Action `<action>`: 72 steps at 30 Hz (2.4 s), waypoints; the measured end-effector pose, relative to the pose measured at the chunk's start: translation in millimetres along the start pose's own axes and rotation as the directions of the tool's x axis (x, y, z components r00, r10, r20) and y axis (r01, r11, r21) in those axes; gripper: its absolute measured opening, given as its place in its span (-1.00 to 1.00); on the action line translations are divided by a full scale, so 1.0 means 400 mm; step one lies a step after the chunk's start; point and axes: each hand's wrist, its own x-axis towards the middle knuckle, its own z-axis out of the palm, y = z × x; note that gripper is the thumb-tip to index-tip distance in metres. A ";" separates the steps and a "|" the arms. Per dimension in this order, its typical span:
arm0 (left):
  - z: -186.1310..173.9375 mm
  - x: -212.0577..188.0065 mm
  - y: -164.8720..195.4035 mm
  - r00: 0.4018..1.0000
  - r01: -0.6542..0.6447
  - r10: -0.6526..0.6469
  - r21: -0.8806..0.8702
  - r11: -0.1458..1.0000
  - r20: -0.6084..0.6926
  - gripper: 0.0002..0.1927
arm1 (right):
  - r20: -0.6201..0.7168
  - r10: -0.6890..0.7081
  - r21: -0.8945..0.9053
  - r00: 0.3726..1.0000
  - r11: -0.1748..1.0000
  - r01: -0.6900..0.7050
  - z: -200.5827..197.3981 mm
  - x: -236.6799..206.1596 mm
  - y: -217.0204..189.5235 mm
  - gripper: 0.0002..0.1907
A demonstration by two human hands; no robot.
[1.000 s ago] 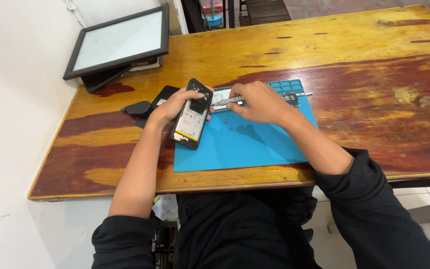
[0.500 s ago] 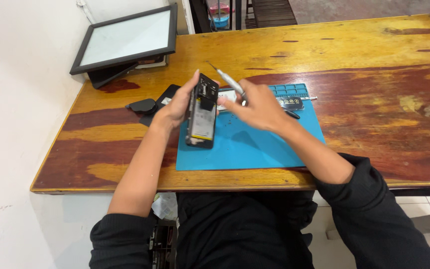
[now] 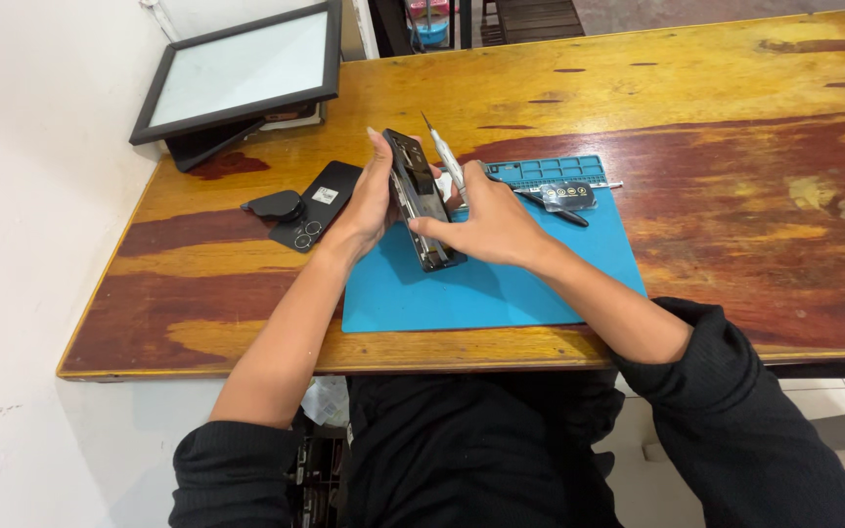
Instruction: The person disassembles a smartphone on a blue repair mat. They pry off the back cover, use a screwdriver to remove screws, lift out the battery, and handle internal components and small parts while working through the phone's interior.
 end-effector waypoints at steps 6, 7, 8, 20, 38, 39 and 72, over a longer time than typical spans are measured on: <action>0.003 0.011 -0.024 0.999 -0.046 0.046 0.025 0.999 -0.015 -0.04 | -0.012 0.035 0.068 0.999 0.997 -0.034 0.010 -0.001 0.004 -0.18; 0.001 0.009 -0.027 0.998 -0.050 0.051 0.041 0.998 -0.023 -0.04 | -0.010 0.038 0.074 0.999 0.997 -0.037 0.013 0.000 0.001 -0.19; -0.003 0.007 -0.030 0.998 -0.048 0.050 0.048 0.998 -0.032 -0.04 | -0.007 0.042 0.079 0.999 0.996 -0.041 0.016 0.001 -0.002 -0.20; -0.035 -0.019 -0.024 0.998 -0.040 0.040 -0.008 0.999 -0.044 -0.12 | -0.051 -0.035 -0.022 0.998 0.999 0.034 0.049 0.004 -0.049 -0.28; -0.021 -0.044 0.067 0.904 0.405 -0.411 0.073 0.911 0.118 -0.28 | -0.088 0.085 0.238 0.993 0.969 -0.062 0.018 0.015 0.019 -0.37; -0.022 -0.050 0.073 0.897 0.415 -0.428 0.127 0.901 0.106 -0.29 | -0.078 0.092 0.278 0.993 0.958 -0.067 0.023 0.013 0.025 -0.38; -0.075 -0.038 -0.013 0.861 0.373 -0.488 0.471 0.799 0.146 -0.13 | -0.027 0.170 0.373 0.985 0.916 -0.148 0.153 0.045 0.077 -0.50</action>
